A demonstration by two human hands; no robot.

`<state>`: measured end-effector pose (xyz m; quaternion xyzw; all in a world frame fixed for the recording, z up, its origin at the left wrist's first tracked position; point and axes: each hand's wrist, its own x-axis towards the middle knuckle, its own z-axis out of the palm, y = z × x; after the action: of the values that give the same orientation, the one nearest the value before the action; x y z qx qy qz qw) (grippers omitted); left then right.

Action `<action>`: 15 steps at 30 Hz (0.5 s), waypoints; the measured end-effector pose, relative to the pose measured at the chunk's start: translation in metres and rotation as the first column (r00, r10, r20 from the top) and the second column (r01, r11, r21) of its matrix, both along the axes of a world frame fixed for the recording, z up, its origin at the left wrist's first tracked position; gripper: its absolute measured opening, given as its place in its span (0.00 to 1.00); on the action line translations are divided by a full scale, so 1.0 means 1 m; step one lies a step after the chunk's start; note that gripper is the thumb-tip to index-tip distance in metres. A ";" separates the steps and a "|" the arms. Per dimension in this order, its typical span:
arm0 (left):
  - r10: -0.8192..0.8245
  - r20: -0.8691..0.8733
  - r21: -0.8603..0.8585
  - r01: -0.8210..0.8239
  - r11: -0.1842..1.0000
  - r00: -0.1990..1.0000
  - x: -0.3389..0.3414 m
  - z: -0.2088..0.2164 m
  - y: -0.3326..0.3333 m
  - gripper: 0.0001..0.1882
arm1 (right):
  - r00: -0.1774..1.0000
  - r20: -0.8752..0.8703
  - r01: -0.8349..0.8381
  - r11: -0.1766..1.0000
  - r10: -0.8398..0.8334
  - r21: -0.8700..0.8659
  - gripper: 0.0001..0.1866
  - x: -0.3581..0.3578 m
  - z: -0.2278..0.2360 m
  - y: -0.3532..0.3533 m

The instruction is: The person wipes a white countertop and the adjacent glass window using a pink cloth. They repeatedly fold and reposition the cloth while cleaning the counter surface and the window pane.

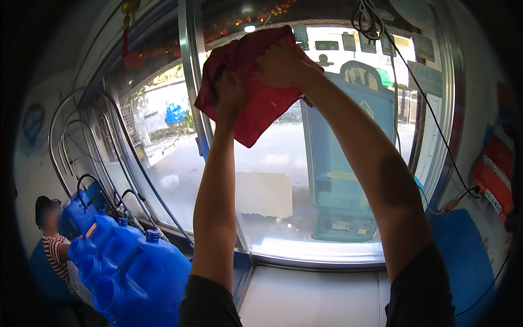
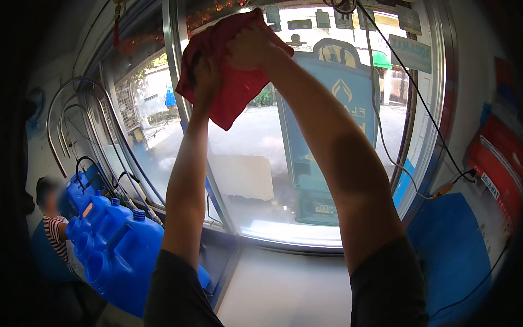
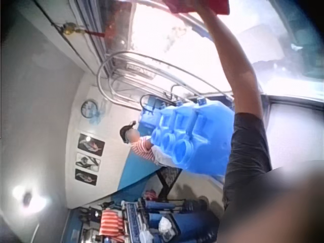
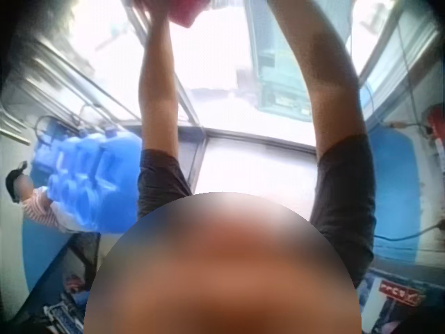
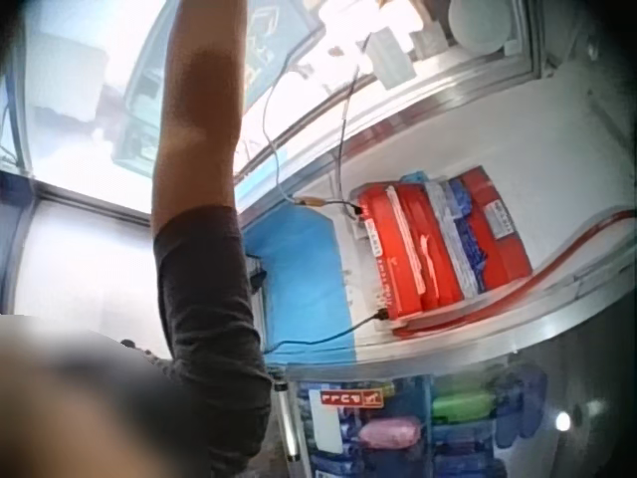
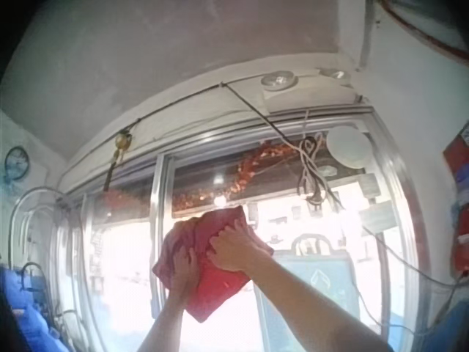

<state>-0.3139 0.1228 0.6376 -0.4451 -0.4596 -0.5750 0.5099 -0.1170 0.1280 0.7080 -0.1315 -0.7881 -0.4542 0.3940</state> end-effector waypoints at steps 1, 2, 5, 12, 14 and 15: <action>-0.073 0.025 -0.125 0.075 0.989 0.997 -0.005 -0.006 -0.014 0.25 | 0.999 0.052 0.016 1.000 -0.016 0.001 0.13 -0.007 -0.016 -0.001; -0.063 0.119 -0.130 0.079 0.988 0.991 -0.003 -0.020 -0.024 0.24 | 0.995 0.089 -0.039 0.998 0.035 0.049 0.12 -0.010 -0.026 0.000; -0.065 0.191 -0.034 0.072 0.997 0.979 0.005 -0.059 -0.040 0.24 | 0.940 0.090 -0.331 0.943 0.329 0.012 0.10 -0.014 -0.067 0.006; -0.093 0.000 -0.073 0.093 0.993 0.996 0.032 -0.028 -0.044 0.22 | 0.893 -0.138 -0.387 0.887 0.428 0.251 0.12 0.041 -0.041 0.020; -0.090 -0.137 -0.096 0.077 0.992 0.987 0.061 -0.002 -0.038 0.20 | 0.911 -0.330 -0.174 0.956 0.248 0.236 0.14 0.064 -0.033 0.022; -0.077 -0.169 -0.212 0.040 0.976 0.983 0.079 0.006 -0.034 0.20 | 0.884 -0.415 -0.122 0.962 0.218 0.246 0.15 0.076 -0.034 0.023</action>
<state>-0.2344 0.0884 0.6431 -0.5584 -0.4569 -0.4969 0.4822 -0.0408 0.1509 0.6739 -0.1173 -0.6346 -0.4583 0.6111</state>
